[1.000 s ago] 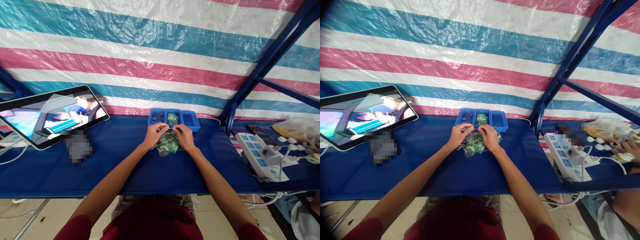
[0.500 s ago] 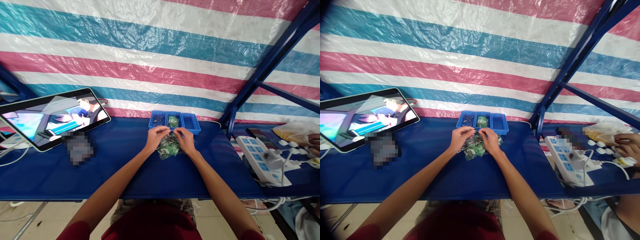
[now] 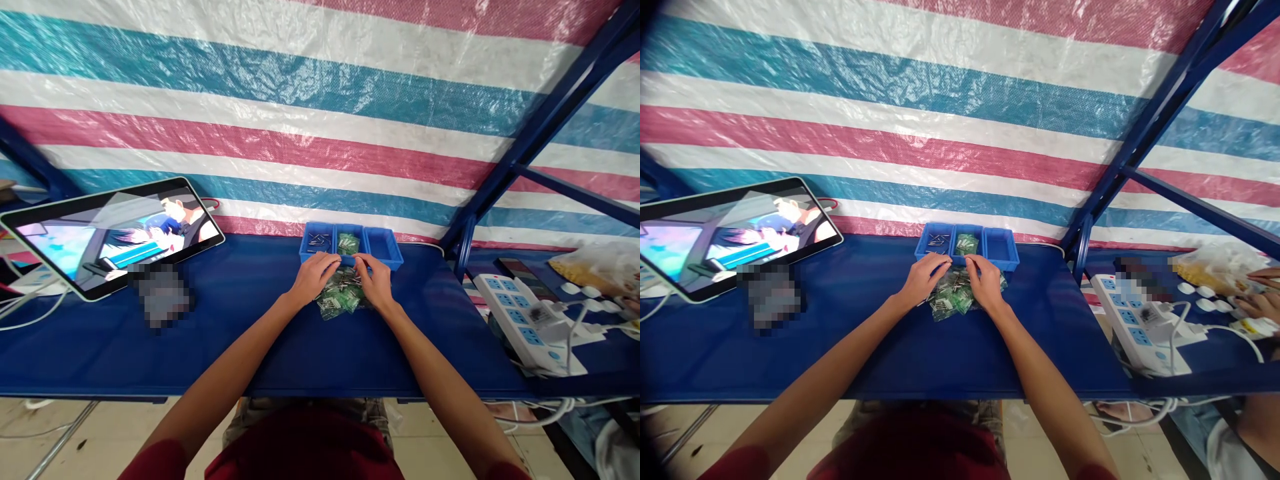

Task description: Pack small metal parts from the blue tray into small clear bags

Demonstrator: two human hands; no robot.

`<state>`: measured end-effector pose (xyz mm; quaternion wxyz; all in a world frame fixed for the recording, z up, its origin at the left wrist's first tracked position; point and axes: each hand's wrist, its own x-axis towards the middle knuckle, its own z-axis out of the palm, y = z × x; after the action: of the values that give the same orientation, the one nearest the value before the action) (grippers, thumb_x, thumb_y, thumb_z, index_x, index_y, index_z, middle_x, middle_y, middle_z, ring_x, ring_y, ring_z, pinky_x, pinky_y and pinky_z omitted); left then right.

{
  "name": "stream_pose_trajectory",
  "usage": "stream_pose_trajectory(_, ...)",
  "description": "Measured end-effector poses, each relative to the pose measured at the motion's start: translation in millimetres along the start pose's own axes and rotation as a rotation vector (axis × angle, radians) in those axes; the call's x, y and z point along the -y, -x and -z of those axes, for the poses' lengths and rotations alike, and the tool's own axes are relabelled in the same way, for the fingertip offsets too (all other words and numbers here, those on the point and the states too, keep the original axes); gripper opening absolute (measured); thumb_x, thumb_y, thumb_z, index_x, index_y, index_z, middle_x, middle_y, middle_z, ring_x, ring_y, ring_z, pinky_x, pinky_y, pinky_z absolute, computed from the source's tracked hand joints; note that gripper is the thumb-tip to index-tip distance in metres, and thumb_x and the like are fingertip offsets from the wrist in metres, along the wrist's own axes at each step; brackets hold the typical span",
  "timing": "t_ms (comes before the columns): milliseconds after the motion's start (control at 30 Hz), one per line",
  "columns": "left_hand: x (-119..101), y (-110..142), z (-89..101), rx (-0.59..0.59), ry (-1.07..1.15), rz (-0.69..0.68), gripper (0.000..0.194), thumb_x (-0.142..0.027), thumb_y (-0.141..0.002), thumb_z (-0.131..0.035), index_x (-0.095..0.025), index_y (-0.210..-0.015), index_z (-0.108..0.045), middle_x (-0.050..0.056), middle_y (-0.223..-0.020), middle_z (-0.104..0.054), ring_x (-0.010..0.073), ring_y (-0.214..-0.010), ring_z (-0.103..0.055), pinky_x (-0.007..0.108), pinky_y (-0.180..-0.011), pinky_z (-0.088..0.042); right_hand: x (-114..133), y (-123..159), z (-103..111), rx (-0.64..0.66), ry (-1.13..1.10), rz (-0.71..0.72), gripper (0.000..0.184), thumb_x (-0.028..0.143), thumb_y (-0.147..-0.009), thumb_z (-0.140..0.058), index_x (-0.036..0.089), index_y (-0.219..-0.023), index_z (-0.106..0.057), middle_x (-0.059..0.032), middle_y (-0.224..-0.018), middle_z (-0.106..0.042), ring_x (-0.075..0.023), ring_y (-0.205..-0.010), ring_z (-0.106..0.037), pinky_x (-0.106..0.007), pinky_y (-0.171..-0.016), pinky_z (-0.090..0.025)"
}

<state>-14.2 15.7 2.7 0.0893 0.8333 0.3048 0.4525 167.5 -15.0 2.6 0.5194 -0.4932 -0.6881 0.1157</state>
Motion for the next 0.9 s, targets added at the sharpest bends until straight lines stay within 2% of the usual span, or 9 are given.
stream_pose_trajectory(67,2.9,0.3,-3.2,-0.010,-0.027,-0.073,0.027,-0.031,-0.096,-0.047,-0.019,-0.101,-0.070,0.007,-0.089,-0.067,0.0174,-0.083,-0.060,0.030,-0.078,-0.048,0.4,-0.3,0.5,-0.003,0.000,0.000,0.033,0.038,-0.095,-0.041,0.018,-0.096,-0.067,-0.0058,-0.081,-0.070,-0.0174,-0.068,-0.065,-0.031,-0.072,-0.050)
stream_pose_trajectory(133,3.1,0.2,-6.8,-0.055,0.015,-0.067,0.026,-0.033,-0.095,-0.049,-0.020,-0.096,-0.072,0.006,-0.084,-0.066,0.0166,-0.078,-0.058,0.029,-0.073,-0.047,0.1,-0.6,1.0,-0.009,-0.001,0.001,0.033,0.037,-0.095,-0.041,0.017,-0.095,-0.067,-0.0057,-0.080,-0.070,-0.0173,-0.068,-0.065,-0.031,-0.073,-0.050)
stream_pose_trajectory(200,0.6,-0.3,-9.2,-0.118,0.108,0.040,0.023,-0.036,-0.091,-0.056,-0.020,-0.092,-0.072,0.004,-0.079,-0.065,0.0149,-0.072,-0.058,0.027,-0.069,-0.047,-0.2,-0.8,1.8,-0.018,-0.004,0.005,0.033,0.037,-0.095,-0.041,0.017,-0.095,-0.067,-0.0056,-0.079,-0.070,-0.0173,-0.068,-0.064,-0.031,-0.073,-0.050)
stream_pose_trajectory(300,-5.4,-1.5,-9.2,-0.194,0.265,0.288,0.023,-0.040,-0.082,-0.067,-0.018,-0.090,-0.068,-0.001,-0.067,-0.063,0.0116,-0.059,-0.055,0.024,-0.060,-0.046,0.3,-0.4,3.2,-0.005,-0.011,0.068,0.029,0.036,-0.094,-0.045,0.018,-0.096,-0.068,-0.0056,-0.078,-0.069,-0.0175,-0.069,-0.064,-0.031,-0.072,-0.051)
stream_pose_trajectory(367,-8.8,-2.3,-7.9,-0.200,0.352,0.403,0.026,-0.040,-0.079,-0.070,-0.018,-0.091,-0.064,-0.003,-0.061,-0.061,0.0104,-0.053,-0.053,0.022,-0.056,-0.043,1.1,0.1,3.3,0.030,-0.033,0.140,0.026,0.036,-0.092,-0.049,0.018,-0.096,-0.069,-0.0068,-0.085,-0.069,-0.0173,-0.072,-0.063,-0.032,-0.074,-0.051)
stream_pose_trajectory(433,-11.3,-2.9,-6.7,-0.183,0.413,0.458,0.028,-0.039,-0.078,-0.071,-0.018,-0.094,-0.062,-0.004,-0.058,-0.061,0.0099,-0.051,-0.053,0.020,-0.053,-0.041,1.9,0.6,2.2,0.066,-0.057,0.185,0.024,0.036,-0.091,-0.053,0.019,-0.095,-0.069,-0.0079,-0.092,-0.069,-0.0168,-0.073,-0.063,-0.032,-0.074,-0.051)
stream_pose_trajectory(667,-12.9,-2.8,-7.9,-0.115,0.529,0.479,0.029,-0.041,-0.077,-0.069,-0.017,-0.093,-0.065,-0.002,-0.059,-0.061,0.0100,-0.050,-0.053,0.020,-0.049,-0.041,0.3,-0.1,0.5,0.100,-0.017,0.167,0.025,0.036,-0.094,-0.049,0.020,-0.084,-0.065,-0.0056,-0.080,-0.066,-0.0171,-0.072,-0.061,-0.030,-0.070,-0.049)
stream_pose_trajectory(767,-10.8,-3.1,-8.0,-0.081,0.544,0.455,0.027,-0.043,-0.077,-0.068,-0.015,-0.080,-0.068,0.002,-0.068,-0.065,0.0113,-0.055,-0.056,0.022,-0.051,-0.044,-1.0,-0.5,1.3,0.090,0.002,0.154,0.029,0.037,-0.096,-0.046,0.020,-0.081,-0.063,-0.0046,-0.075,-0.064,-0.0166,-0.070,-0.059,-0.029,-0.068,-0.047)
stream_pose_trajectory(900,-10.7,-3.4,-6.3,-0.084,0.400,0.427,0.031,-0.042,-0.082,-0.063,-0.016,-0.066,-0.065,-0.001,-0.058,-0.060,0.0102,-0.050,-0.051,0.022,-0.051,-0.041,-2.7,0.7,-0.4,0.126,0.001,0.130,0.034,0.040,-0.096,-0.043,0.019,-0.076,-0.062,-0.0033,-0.070,-0.062,-0.0164,-0.067,-0.059,-0.029,-0.067,-0.046)
